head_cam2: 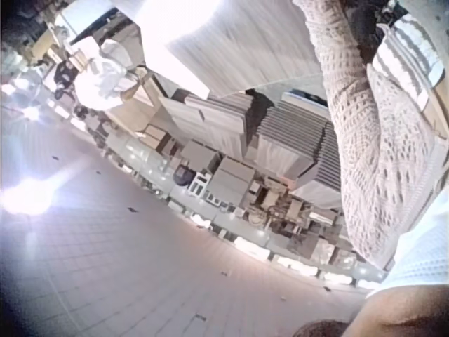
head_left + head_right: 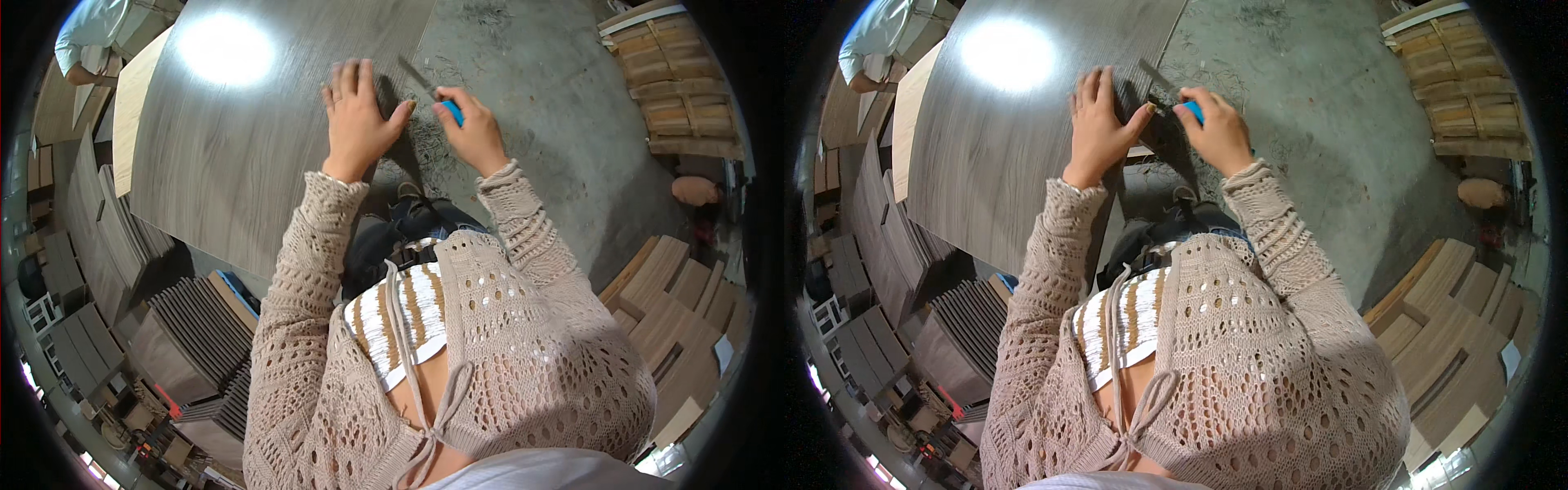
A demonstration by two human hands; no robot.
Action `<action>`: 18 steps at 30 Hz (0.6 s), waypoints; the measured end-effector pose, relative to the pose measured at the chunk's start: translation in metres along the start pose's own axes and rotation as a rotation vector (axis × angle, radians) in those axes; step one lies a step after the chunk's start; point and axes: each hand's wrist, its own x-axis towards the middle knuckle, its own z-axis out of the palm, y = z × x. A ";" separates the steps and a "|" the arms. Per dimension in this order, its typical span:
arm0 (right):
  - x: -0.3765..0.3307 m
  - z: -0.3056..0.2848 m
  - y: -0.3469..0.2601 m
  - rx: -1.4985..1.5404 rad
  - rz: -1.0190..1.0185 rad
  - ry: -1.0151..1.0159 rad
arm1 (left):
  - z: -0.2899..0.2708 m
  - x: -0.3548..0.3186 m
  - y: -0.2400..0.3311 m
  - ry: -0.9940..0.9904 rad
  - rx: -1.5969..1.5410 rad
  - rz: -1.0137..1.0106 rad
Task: Trim and stack furniture panels in a workshop environment.
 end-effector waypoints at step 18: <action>0.028 -0.022 0.026 -0.372 0.094 0.079 | 0.058 -0.007 0.039 -0.056 0.373 -0.069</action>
